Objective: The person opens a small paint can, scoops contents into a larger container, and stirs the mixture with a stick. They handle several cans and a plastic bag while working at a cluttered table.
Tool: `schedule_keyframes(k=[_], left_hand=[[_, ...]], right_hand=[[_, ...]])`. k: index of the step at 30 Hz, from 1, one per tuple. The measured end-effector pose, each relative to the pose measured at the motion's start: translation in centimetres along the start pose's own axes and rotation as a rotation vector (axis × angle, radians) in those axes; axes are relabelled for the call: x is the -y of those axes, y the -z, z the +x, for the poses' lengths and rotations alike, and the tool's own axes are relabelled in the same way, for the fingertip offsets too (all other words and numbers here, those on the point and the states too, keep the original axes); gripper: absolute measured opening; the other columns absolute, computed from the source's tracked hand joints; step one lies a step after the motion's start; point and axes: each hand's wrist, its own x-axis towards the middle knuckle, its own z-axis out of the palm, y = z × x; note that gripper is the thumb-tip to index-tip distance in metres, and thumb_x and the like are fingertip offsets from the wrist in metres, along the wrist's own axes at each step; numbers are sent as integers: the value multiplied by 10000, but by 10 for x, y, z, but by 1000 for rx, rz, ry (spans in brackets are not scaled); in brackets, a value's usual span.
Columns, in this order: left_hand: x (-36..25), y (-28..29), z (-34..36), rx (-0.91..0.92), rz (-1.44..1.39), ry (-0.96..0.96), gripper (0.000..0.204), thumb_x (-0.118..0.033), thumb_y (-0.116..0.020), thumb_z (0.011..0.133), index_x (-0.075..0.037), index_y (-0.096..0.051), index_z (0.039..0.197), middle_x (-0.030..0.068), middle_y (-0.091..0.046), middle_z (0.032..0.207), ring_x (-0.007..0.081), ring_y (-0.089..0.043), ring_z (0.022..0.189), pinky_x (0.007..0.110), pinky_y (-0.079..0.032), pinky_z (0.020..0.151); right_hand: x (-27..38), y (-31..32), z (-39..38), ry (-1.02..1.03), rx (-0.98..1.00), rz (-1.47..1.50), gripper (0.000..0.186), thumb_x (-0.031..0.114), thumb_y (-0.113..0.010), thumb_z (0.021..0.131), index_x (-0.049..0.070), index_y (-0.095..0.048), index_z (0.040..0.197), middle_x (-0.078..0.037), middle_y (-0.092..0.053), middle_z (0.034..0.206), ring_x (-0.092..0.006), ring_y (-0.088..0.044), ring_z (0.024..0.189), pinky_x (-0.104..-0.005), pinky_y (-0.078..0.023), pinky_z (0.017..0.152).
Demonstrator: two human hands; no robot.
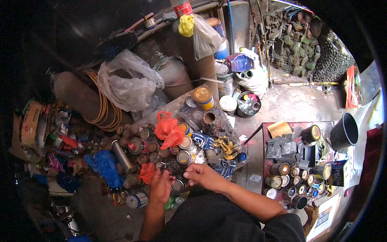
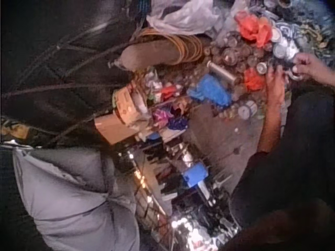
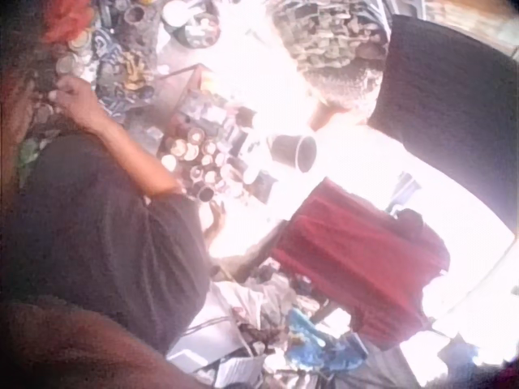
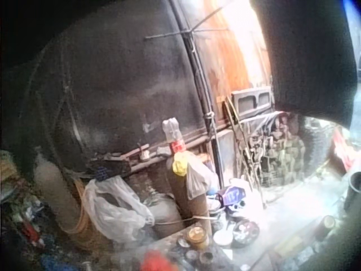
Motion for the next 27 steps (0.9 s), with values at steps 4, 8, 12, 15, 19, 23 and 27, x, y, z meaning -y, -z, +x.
schedule_keyframes(k=[4, 8, 12, 15, 19, 23, 27], left_hand=[[-3, -22, 0, -46, -9, -81, 156, -143, -588, 1059, -102, -610, 1208, 32, -703, 1106, 148, -657, 980, 327, -527, 844], [3, -36, 3, 3, 87, -126, 171, -116, -556, 1065, -66, -611, 1219, 41, -706, 1110, 150, -660, 1011, 333, -529, 903], [-1, -51, -5, 59, 408, -119, 185, -94, -548, 1059, -23, -629, 1209, 45, -696, 1122, 133, -645, 1011, 316, -515, 928], [2, -60, -8, 80, 460, -115, 138, -104, -562, 1061, -31, -632, 1156, 40, -682, 1082, 111, -620, 985, 292, -503, 906], [4, -67, -4, -85, 44, -154, 82, -170, -554, 1079, -89, -572, 1081, -2, -614, 958, 111, -585, 895, 300, -494, 833], [-13, -64, -4, -180, -154, -138, 137, -240, -555, 1087, -132, -530, 1005, -16, -546, 876, 112, -544, 823, 299, -464, 760], [-16, -64, -8, -238, -56, -185, 140, -233, -541, 1092, -130, -531, 997, -31, -514, 804, 82, -482, 702, 266, -416, 639]], right_hand=[[-6, 12, -18, -42, -39, 79, 194, 241, -626, 1056, 51, -660, 1073, 22, -637, 872, -91, -623, 795, -251, -505, 753], [-10, 19, -24, 17, -52, 89, 286, 256, -622, 1057, 29, -646, 1228, -52, -679, 1083, -134, -649, 982, -294, -523, 898], [23, 0, -35, 236, -262, -243, 423, 263, -668, 1023, 5, -589, 1350, -117, -653, 1239, -193, -607, 1163, -345, -472, 1039], [33, -13, -35, 273, -197, -491, 441, 212, -709, 988, -9, -587, 1350, -109, -671, 1221, -175, -615, 1142, -341, -485, 1020], [-2, -4, -21, 81, -127, -128, 206, 113, -656, 1019, -6, -660, 1186, -40, -716, 1026, -115, -683, 954, -261, -525, 834], [-8, 12, -25, -8, 3, -79, 186, 121, -643, 1031, -16, -673, 1153, -43, -717, 1036, -105, -682, 976, -270, -532, 853], [-13, 14, -23, 32, -1, -141, 211, 138, -639, 1036, -11, -664, 1183, -61, -712, 1088, -125, -666, 1061, -282, -527, 909]])
